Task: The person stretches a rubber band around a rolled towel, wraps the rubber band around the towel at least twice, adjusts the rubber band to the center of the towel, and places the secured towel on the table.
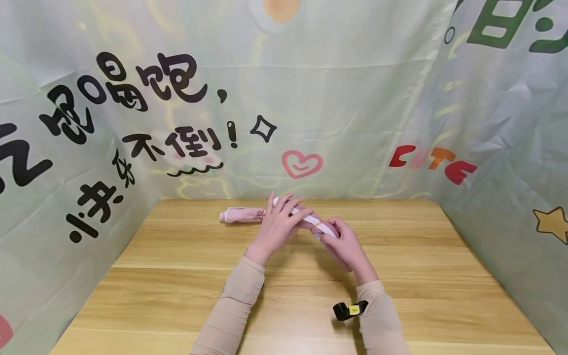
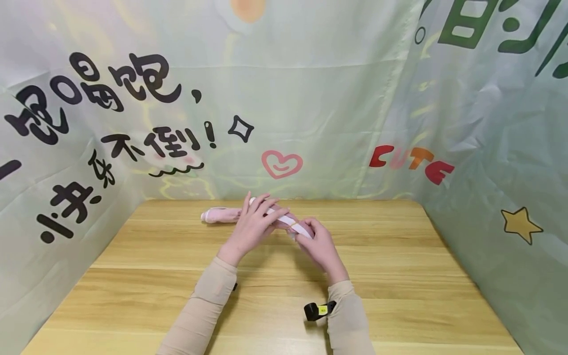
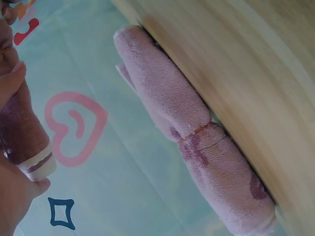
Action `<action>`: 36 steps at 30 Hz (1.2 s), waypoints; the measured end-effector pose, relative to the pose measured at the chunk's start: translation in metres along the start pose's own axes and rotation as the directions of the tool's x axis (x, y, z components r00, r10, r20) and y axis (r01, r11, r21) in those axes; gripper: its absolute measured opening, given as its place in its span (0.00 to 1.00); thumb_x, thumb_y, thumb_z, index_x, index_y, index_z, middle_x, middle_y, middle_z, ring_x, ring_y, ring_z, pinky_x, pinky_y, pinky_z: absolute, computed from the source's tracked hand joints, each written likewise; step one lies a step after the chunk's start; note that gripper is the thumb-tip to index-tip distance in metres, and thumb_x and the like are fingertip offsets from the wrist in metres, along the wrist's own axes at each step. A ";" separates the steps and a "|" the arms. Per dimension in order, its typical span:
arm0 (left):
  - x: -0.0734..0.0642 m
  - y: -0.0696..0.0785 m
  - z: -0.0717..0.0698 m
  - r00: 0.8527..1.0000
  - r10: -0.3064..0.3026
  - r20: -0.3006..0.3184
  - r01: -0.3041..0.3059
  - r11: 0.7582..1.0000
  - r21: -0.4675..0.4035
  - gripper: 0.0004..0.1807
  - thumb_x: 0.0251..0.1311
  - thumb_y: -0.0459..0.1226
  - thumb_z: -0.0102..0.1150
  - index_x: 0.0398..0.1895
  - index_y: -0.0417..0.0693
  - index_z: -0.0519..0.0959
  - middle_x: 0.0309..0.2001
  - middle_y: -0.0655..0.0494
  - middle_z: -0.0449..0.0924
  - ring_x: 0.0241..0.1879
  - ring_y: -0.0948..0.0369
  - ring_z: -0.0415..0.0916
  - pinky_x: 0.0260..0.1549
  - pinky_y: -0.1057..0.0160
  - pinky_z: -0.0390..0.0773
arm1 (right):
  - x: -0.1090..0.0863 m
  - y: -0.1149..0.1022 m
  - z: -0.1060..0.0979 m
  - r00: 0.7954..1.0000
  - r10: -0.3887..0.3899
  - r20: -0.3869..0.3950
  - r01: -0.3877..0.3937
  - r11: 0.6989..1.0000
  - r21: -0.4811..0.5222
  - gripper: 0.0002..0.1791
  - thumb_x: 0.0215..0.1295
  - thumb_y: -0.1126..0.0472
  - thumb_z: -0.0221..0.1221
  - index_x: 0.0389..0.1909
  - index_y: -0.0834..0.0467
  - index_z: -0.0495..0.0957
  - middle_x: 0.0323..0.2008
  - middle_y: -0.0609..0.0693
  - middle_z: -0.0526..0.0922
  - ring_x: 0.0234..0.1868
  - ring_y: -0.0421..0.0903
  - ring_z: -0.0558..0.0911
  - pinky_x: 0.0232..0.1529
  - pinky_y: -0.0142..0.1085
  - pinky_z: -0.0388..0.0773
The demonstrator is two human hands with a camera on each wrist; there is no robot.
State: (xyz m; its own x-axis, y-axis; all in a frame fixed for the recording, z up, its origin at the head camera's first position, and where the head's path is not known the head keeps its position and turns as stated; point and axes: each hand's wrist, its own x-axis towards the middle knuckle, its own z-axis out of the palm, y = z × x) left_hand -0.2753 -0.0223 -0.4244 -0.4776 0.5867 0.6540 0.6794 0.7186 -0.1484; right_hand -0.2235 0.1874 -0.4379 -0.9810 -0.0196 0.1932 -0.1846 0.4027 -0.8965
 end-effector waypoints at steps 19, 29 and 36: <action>-0.001 -0.002 -0.003 1.000 -0.004 0.019 0.004 1.000 0.001 0.16 0.57 0.43 0.67 0.49 0.68 0.81 0.52 0.61 0.80 0.62 0.53 0.69 0.70 0.34 0.52 | -0.001 0.002 0.002 0.958 -0.279 -0.060 0.284 0.955 0.086 0.09 0.65 0.63 0.62 0.43 0.59 0.84 0.52 0.57 0.81 0.54 0.42 0.76 0.48 0.33 0.79; 0.000 0.001 -0.004 0.998 -0.018 0.067 0.017 1.000 0.009 0.16 0.57 0.43 0.67 0.49 0.67 0.81 0.52 0.62 0.80 0.64 0.53 0.69 0.71 0.35 0.50 | 0.000 0.000 0.012 0.932 -0.362 0.014 0.357 0.911 -0.208 0.04 0.60 0.63 0.65 0.35 0.52 0.81 0.51 0.53 0.81 0.56 0.54 0.77 0.55 0.53 0.78; 0.000 0.002 -0.004 0.996 -0.025 0.087 0.026 1.000 -0.001 0.14 0.58 0.44 0.65 0.48 0.66 0.82 0.51 0.62 0.81 0.64 0.53 0.69 0.71 0.34 0.49 | 0.000 0.001 0.023 0.888 -0.461 0.001 0.418 0.804 -0.423 0.11 0.54 0.59 0.68 0.29 0.51 0.73 0.43 0.49 0.79 0.45 0.49 0.76 0.45 0.45 0.76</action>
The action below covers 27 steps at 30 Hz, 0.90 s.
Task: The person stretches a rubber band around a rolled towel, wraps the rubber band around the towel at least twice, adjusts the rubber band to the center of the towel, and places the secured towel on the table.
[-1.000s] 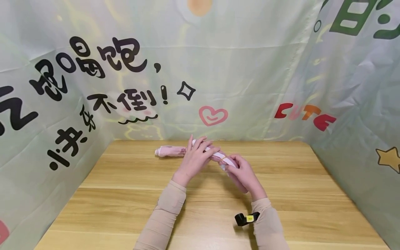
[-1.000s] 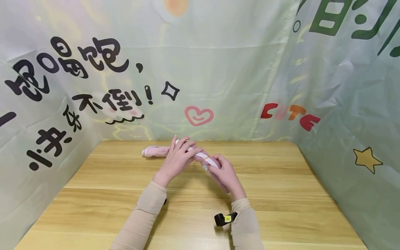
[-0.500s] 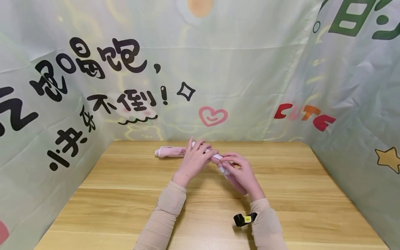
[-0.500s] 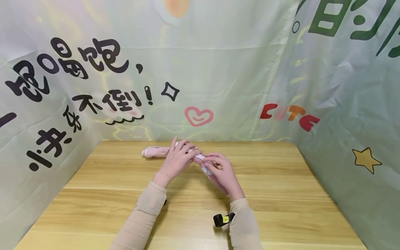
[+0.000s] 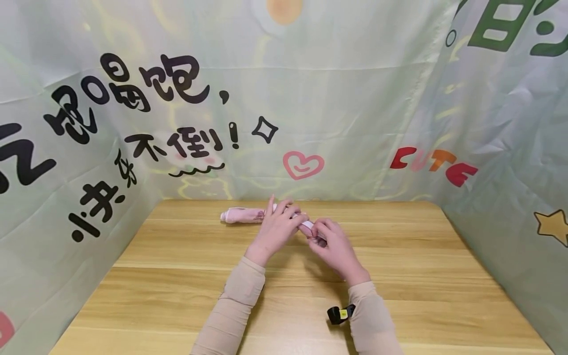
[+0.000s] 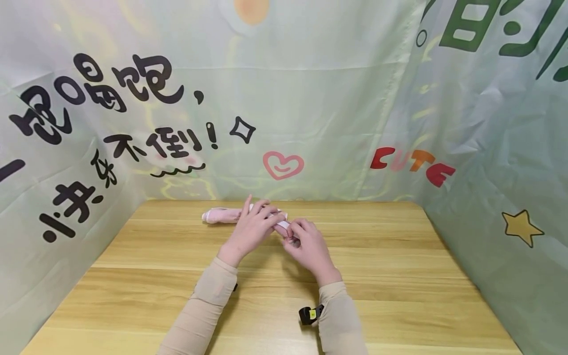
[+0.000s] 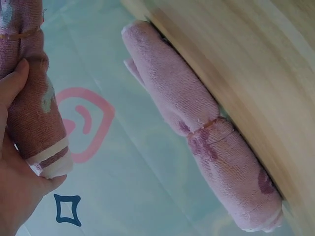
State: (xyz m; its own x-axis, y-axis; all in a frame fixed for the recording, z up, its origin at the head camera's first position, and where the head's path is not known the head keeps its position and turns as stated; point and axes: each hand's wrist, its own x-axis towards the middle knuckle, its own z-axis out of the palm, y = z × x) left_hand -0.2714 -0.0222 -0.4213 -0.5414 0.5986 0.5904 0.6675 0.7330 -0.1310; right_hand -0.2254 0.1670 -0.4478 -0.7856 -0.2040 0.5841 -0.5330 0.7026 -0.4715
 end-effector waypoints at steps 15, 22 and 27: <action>-0.001 0.005 0.002 0.999 -0.025 0.027 0.026 0.999 -0.047 0.12 0.62 0.42 0.63 0.48 0.62 0.83 0.49 0.62 0.82 0.59 0.55 0.71 0.69 0.33 0.53 | 0.001 0.002 0.009 0.998 0.023 -0.064 -0.030 0.994 -0.106 0.18 0.40 0.69 0.65 0.27 0.55 0.64 0.30 0.48 0.70 0.30 0.45 0.69 0.30 0.36 0.68; -0.003 0.003 0.000 0.999 -0.053 0.009 0.053 0.998 -0.031 0.13 0.63 0.43 0.62 0.50 0.62 0.82 0.49 0.61 0.83 0.55 0.56 0.74 0.66 0.34 0.59 | -0.002 0.004 0.004 0.991 0.135 -0.014 -0.135 0.991 0.004 0.21 0.52 0.65 0.67 0.46 0.57 0.69 0.41 0.53 0.77 0.36 0.49 0.78 0.37 0.42 0.77; -0.001 0.001 -0.002 0.997 -0.068 0.043 0.069 0.997 -0.044 0.14 0.65 0.46 0.59 0.52 0.59 0.81 0.49 0.61 0.83 0.54 0.55 0.75 0.67 0.34 0.59 | -0.001 0.004 0.001 0.982 0.188 -0.032 -0.191 0.975 -0.115 0.28 0.51 0.59 0.71 0.52 0.58 0.71 0.44 0.56 0.80 0.40 0.53 0.80 0.40 0.49 0.78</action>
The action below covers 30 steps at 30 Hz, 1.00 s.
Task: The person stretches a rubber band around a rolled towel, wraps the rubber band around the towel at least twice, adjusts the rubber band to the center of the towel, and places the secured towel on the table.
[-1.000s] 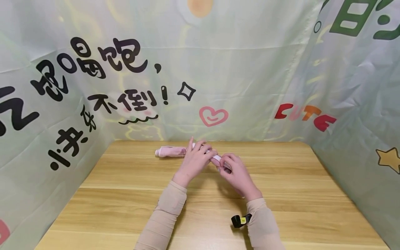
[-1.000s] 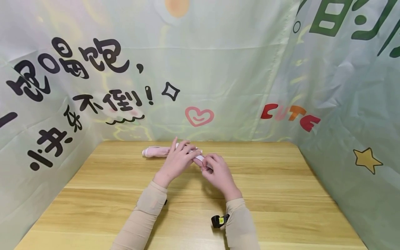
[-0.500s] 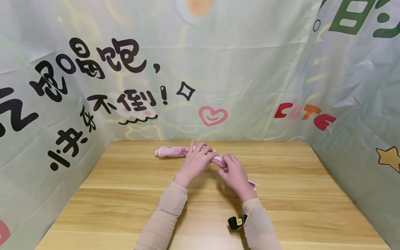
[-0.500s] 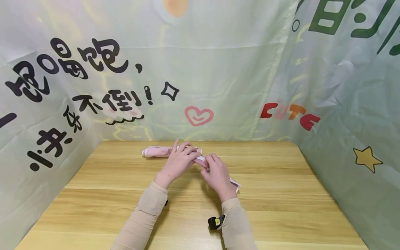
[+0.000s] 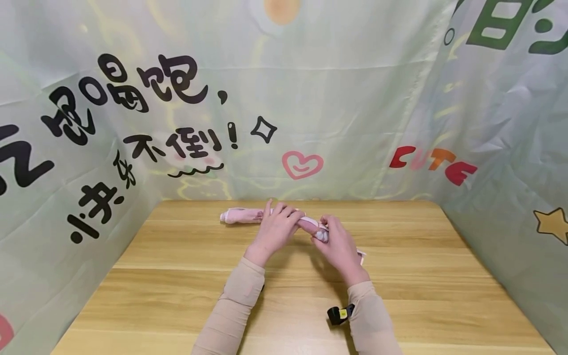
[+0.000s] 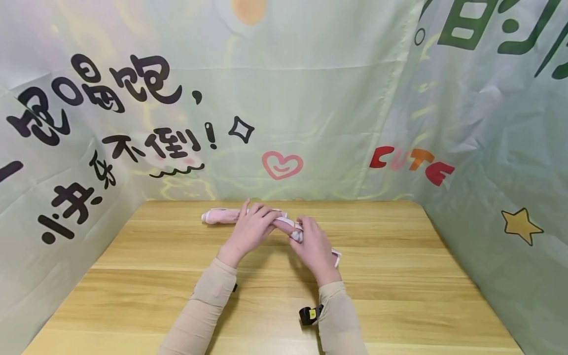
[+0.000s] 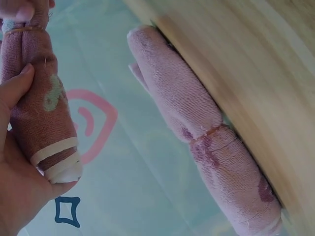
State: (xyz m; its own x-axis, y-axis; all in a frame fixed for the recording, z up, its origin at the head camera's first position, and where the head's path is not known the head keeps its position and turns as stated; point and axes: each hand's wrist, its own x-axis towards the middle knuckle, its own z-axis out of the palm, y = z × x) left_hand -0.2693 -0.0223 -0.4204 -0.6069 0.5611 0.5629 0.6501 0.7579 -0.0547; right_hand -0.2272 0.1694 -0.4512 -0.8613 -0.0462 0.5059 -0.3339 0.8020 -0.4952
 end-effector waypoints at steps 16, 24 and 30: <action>-0.001 -0.002 -0.007 0.996 -0.033 0.083 0.032 0.999 0.014 0.17 0.65 0.50 0.57 0.55 0.60 0.79 0.48 0.58 0.85 0.49 0.54 0.78 0.54 0.46 0.72 | -0.002 -0.003 -0.004 0.995 0.022 -0.100 -0.041 0.981 -0.190 0.21 0.54 0.59 0.70 0.50 0.53 0.78 0.47 0.55 0.85 0.50 0.59 0.81 0.55 0.64 0.68; -0.001 -0.005 -0.009 0.996 -0.050 0.073 0.050 0.999 0.002 0.19 0.65 0.50 0.57 0.56 0.58 0.78 0.51 0.56 0.83 0.54 0.52 0.75 0.61 0.40 0.68 | 0.000 -0.001 -0.007 0.998 0.040 -0.042 -0.046 0.987 -0.152 0.19 0.61 0.57 0.65 0.53 0.54 0.79 0.47 0.57 0.85 0.50 0.60 0.82 0.52 0.64 0.71; 0.000 -0.006 -0.005 0.999 0.009 -0.032 -0.008 0.999 0.036 0.23 0.56 0.47 0.68 0.56 0.60 0.78 0.53 0.55 0.80 0.62 0.49 0.71 0.67 0.31 0.56 | 0.000 0.002 -0.008 0.997 0.081 0.014 -0.079 0.989 -0.126 0.20 0.65 0.51 0.62 0.55 0.54 0.78 0.48 0.57 0.85 0.50 0.59 0.83 0.51 0.62 0.74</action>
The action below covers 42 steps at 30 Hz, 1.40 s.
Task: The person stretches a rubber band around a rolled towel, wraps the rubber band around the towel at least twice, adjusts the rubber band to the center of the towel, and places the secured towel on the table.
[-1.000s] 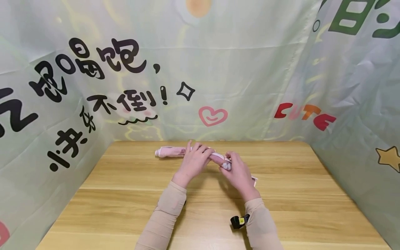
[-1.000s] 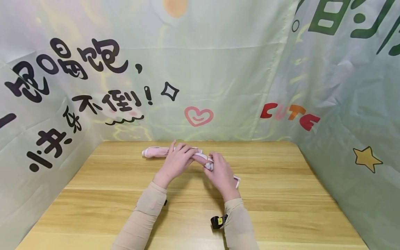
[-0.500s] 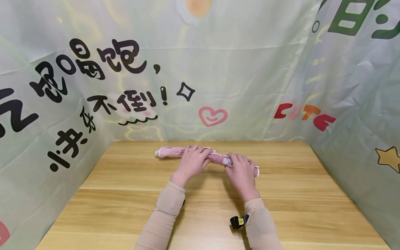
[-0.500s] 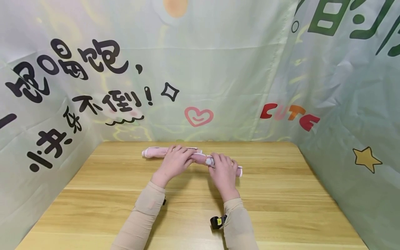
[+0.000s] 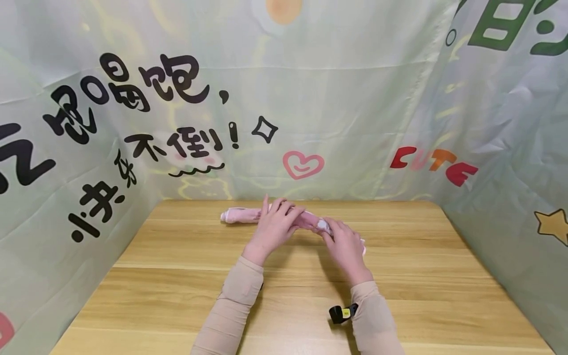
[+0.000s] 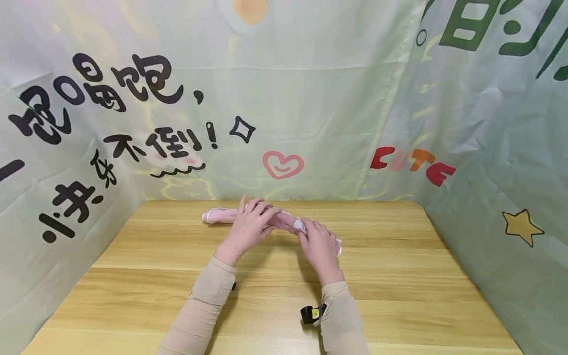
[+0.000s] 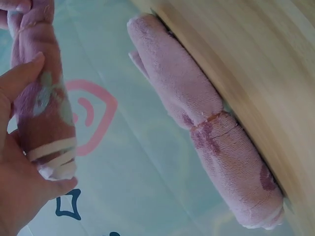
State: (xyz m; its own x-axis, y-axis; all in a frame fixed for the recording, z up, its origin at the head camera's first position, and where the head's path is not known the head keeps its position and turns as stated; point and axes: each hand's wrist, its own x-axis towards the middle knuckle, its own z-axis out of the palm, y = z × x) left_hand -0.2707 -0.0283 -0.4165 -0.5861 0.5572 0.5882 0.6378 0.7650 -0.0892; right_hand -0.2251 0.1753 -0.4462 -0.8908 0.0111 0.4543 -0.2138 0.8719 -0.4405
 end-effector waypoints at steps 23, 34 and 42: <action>0.000 -0.004 0.006 0.994 0.060 -0.090 -0.060 0.998 0.010 0.15 0.57 0.43 0.67 0.49 0.62 0.82 0.44 0.59 0.81 0.51 0.55 0.74 0.63 0.39 0.65 | 0.001 0.008 -0.005 0.998 -0.004 0.069 -0.015 0.959 0.283 0.19 0.63 0.58 0.62 0.54 0.59 0.76 0.50 0.60 0.83 0.47 0.58 0.82 0.49 0.53 0.79; 0.001 0.001 0.002 0.998 0.064 -0.030 -0.064 0.998 -0.010 0.14 0.62 0.45 0.63 0.50 0.58 0.83 0.46 0.57 0.83 0.48 0.54 0.74 0.61 0.42 0.68 | 0.002 -0.006 0.006 0.981 -0.122 -0.152 0.152 0.967 0.205 0.20 0.55 0.57 0.70 0.45 0.58 0.75 0.40 0.55 0.81 0.41 0.52 0.79 0.46 0.51 0.75; 0.001 0.004 0.001 0.997 0.075 -0.005 -0.075 0.997 -0.014 0.12 0.63 0.46 0.61 0.49 0.61 0.81 0.46 0.58 0.83 0.48 0.55 0.73 0.61 0.43 0.67 | 0.001 -0.011 0.009 0.992 -0.026 -0.125 0.044 0.988 0.150 0.23 0.48 0.65 0.63 0.48 0.59 0.73 0.45 0.55 0.81 0.47 0.55 0.80 0.50 0.57 0.73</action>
State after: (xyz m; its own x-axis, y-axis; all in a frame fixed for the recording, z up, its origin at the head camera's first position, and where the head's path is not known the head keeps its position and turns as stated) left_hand -0.2690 -0.0244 -0.4167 -0.5344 0.6112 0.5838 0.6867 0.7166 -0.1217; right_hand -0.2268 0.1614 -0.4477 -0.8281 0.0496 0.5584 -0.3107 0.7885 -0.5307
